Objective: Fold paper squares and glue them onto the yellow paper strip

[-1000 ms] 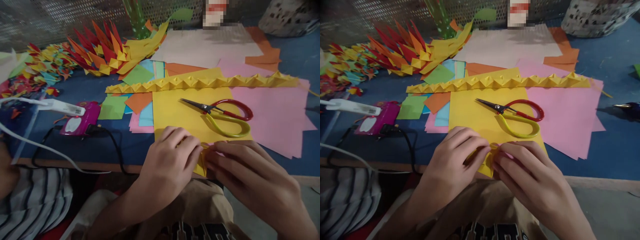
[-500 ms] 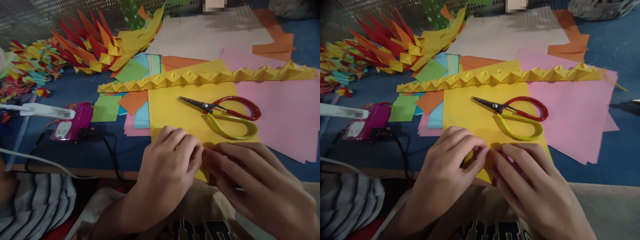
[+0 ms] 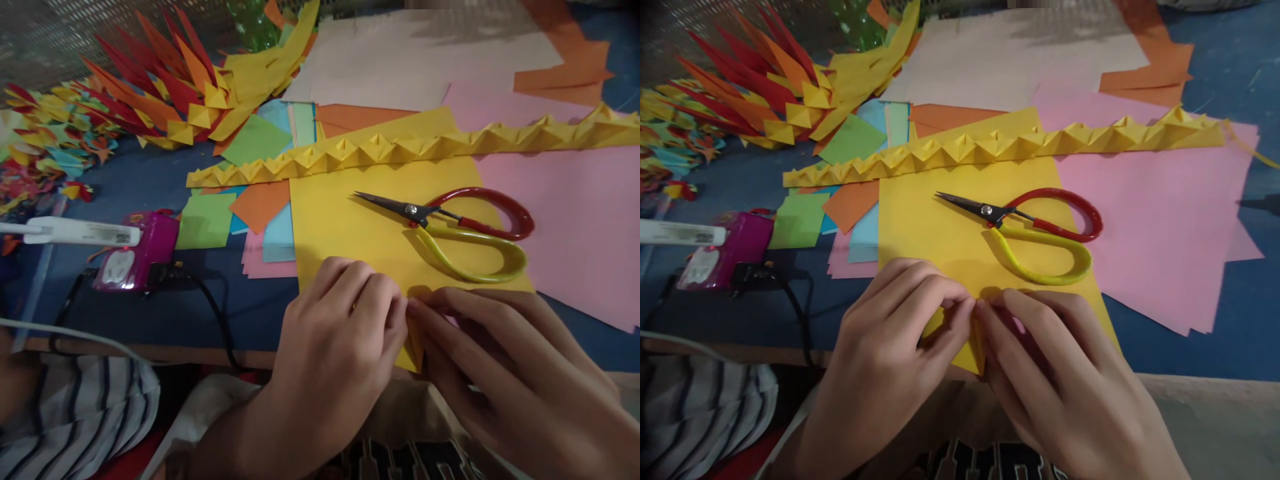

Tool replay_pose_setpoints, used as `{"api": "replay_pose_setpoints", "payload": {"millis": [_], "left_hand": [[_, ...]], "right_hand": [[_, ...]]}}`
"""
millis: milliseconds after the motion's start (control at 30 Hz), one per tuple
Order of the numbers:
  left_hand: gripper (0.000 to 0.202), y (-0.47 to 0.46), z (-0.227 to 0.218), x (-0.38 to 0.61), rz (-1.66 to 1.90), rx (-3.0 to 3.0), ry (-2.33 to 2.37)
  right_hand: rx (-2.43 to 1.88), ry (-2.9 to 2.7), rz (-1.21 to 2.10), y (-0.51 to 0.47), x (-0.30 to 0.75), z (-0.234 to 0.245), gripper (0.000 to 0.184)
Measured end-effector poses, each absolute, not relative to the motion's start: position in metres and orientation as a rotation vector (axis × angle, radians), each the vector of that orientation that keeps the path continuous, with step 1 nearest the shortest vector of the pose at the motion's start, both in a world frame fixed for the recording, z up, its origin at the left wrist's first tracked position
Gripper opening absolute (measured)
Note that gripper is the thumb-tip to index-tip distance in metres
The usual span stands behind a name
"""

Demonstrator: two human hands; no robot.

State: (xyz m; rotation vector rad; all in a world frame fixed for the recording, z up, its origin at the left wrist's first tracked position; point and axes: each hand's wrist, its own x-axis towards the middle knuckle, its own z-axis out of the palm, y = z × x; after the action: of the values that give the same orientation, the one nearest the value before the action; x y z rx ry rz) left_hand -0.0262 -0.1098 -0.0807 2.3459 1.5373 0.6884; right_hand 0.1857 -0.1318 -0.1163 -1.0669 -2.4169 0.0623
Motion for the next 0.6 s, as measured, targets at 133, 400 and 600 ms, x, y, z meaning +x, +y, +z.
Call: {"api": "replay_pose_setpoints", "payload": {"millis": [133, 400, 600], "left_hand": [[0.020, -0.109, -0.080, -0.026, 0.677, 2.330, 1.552], [0.029, -0.116, -0.082, -0.058, 0.757, 2.468, 1.323], [0.023, -0.123, -0.091, -0.058, 0.710, 2.712, 1.324]], "right_hand": [[-1.096, -2.406, 0.081, -0.132, 0.184, -0.117, 0.047], [-1.066, -2.394, 0.084, -0.133, 0.186, -0.119, 0.047], [-1.071, -2.393, 0.113, -0.131, 0.185, -0.120, 0.045]]}}
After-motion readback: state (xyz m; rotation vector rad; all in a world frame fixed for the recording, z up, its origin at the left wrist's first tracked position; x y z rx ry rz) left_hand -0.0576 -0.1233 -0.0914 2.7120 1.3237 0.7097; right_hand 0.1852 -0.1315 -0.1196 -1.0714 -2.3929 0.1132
